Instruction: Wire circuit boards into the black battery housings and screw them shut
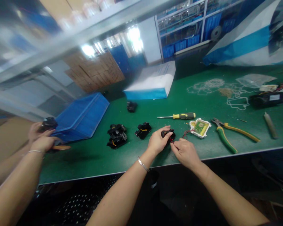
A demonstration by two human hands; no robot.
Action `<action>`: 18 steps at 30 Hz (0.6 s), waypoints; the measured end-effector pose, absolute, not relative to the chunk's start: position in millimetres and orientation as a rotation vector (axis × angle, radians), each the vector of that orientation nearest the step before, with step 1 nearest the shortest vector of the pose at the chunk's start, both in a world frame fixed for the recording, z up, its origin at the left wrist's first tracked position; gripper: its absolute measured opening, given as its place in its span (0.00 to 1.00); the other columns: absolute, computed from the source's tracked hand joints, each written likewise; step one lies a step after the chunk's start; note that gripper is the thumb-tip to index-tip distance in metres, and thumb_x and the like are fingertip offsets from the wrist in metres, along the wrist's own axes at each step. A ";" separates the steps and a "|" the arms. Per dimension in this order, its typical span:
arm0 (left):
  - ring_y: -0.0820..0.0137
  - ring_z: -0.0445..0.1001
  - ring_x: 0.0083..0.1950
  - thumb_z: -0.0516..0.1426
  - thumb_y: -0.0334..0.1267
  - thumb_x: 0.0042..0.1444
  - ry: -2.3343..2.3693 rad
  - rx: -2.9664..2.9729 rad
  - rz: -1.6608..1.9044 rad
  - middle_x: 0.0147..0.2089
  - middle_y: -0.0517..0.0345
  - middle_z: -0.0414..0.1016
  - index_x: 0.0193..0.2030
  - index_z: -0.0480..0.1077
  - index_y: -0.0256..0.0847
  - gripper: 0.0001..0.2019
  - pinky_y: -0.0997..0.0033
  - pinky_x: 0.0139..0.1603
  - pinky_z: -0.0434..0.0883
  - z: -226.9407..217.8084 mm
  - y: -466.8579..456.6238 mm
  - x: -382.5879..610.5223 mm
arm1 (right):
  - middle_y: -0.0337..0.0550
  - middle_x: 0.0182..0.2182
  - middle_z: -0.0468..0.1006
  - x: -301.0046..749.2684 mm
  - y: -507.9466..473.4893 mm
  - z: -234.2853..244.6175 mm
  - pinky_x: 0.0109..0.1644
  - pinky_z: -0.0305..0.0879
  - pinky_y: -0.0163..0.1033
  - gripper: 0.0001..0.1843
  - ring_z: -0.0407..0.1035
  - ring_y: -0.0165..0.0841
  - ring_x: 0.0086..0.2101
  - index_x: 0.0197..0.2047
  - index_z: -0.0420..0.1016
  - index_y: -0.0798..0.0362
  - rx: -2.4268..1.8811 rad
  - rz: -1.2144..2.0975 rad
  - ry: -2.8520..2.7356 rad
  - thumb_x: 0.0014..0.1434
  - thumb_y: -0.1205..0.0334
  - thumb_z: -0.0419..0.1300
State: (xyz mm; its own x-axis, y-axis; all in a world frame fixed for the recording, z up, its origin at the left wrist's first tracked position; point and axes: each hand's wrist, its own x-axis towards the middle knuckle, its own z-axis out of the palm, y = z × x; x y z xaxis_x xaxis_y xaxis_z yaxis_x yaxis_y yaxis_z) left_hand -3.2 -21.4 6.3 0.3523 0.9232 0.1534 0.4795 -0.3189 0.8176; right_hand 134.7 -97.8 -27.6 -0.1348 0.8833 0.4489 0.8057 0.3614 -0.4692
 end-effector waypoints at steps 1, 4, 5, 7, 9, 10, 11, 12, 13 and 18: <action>0.67 0.71 0.55 0.57 0.44 0.56 1.220 1.933 0.836 0.54 0.53 0.74 0.44 0.74 0.40 0.13 0.66 0.60 0.65 7.3 -20.6 -3.5 | 0.39 0.18 0.67 134.9 -99.5 -28.3 0.34 0.52 0.36 0.23 0.60 0.30 0.26 0.20 0.65 0.53 -1.446 0.151 -1.950 0.66 0.61 0.46; 0.67 0.72 0.55 0.57 0.44 0.56 1.215 1.926 0.845 0.54 0.51 0.74 0.44 0.74 0.39 0.13 0.66 0.60 0.64 9.7 -19.8 -3.8 | 0.38 0.17 0.64 136.2 -103.8 -30.0 0.33 0.51 0.36 0.23 0.59 0.30 0.25 0.19 0.63 0.53 -1.412 0.192 -1.921 0.66 0.61 0.46; 0.67 0.72 0.55 0.57 0.43 0.56 1.211 1.926 0.848 0.54 0.51 0.74 0.44 0.74 0.39 0.13 0.66 0.60 0.64 10.1 -20.3 -3.7 | 0.38 0.17 0.63 137.1 -104.4 -30.4 0.33 0.51 0.35 0.23 0.59 0.30 0.25 0.19 0.62 0.53 -1.412 0.217 -1.898 0.66 0.60 0.46; 0.67 0.71 0.56 0.56 0.43 0.56 1.196 1.929 0.838 0.54 0.51 0.73 0.44 0.74 0.39 0.13 0.66 0.60 0.64 10.4 -22.1 -3.4 | 0.37 0.17 0.61 139.9 -103.5 -31.4 0.32 0.51 0.35 0.23 0.59 0.29 0.24 0.18 0.60 0.53 -1.433 0.279 -1.814 0.66 0.59 0.47; 0.67 0.71 0.56 0.56 0.43 0.57 1.176 1.940 0.823 0.55 0.51 0.73 0.44 0.74 0.39 0.13 0.66 0.61 0.64 10.1 -24.0 -3.4 | 0.35 0.17 0.59 143.4 -99.8 -32.4 0.30 0.51 0.34 0.24 0.59 0.28 0.24 0.18 0.58 0.52 -1.472 0.349 -1.695 0.65 0.56 0.49; 0.67 0.71 0.56 0.56 0.43 0.57 1.163 1.948 0.815 0.55 0.52 0.73 0.45 0.73 0.40 0.13 0.66 0.61 0.64 9.8 -24.7 -3.5 | 0.34 0.17 0.58 145.1 -97.4 -32.8 0.29 0.50 0.34 0.24 0.58 0.28 0.23 0.18 0.57 0.52 -1.494 0.384 -1.632 0.65 0.55 0.49; 0.67 0.71 0.56 0.56 0.43 0.57 1.148 1.954 0.806 0.56 0.52 0.72 0.45 0.73 0.40 0.13 0.66 0.61 0.63 9.5 -25.2 -3.6 | 0.34 0.17 0.57 146.4 -95.1 -33.0 0.28 0.50 0.33 0.24 0.57 0.27 0.22 0.18 0.56 0.52 -1.512 0.417 -1.575 0.65 0.54 0.50; 0.67 0.71 0.56 0.56 0.43 0.57 1.132 1.958 0.795 0.56 0.53 0.72 0.45 0.73 0.40 0.13 0.66 0.61 0.64 9.0 -25.6 -3.7 | 0.33 0.16 0.56 147.2 -93.2 -32.9 0.27 0.49 0.33 0.24 0.56 0.27 0.22 0.18 0.55 0.52 -1.524 0.439 -1.528 0.65 0.53 0.49; 0.67 0.71 0.56 0.56 0.43 0.57 1.120 1.960 0.786 0.56 0.53 0.72 0.45 0.73 0.41 0.13 0.66 0.61 0.64 8.5 -25.9 -3.6 | 0.33 0.16 0.55 147.4 -92.0 -32.5 0.26 0.49 0.33 0.24 0.56 0.27 0.21 0.18 0.54 0.52 -1.531 0.451 -1.493 0.65 0.53 0.49; 0.66 0.71 0.56 0.57 0.44 0.56 1.207 1.932 0.829 0.55 0.54 0.73 0.44 0.74 0.42 0.13 0.66 0.60 0.64 6.1 -27.1 -0.2 | 0.35 0.17 0.58 140.1 -101.8 -28.2 0.31 0.52 0.35 0.23 0.56 0.29 0.24 0.17 0.54 0.52 -1.448 0.332 -1.635 0.65 0.58 0.49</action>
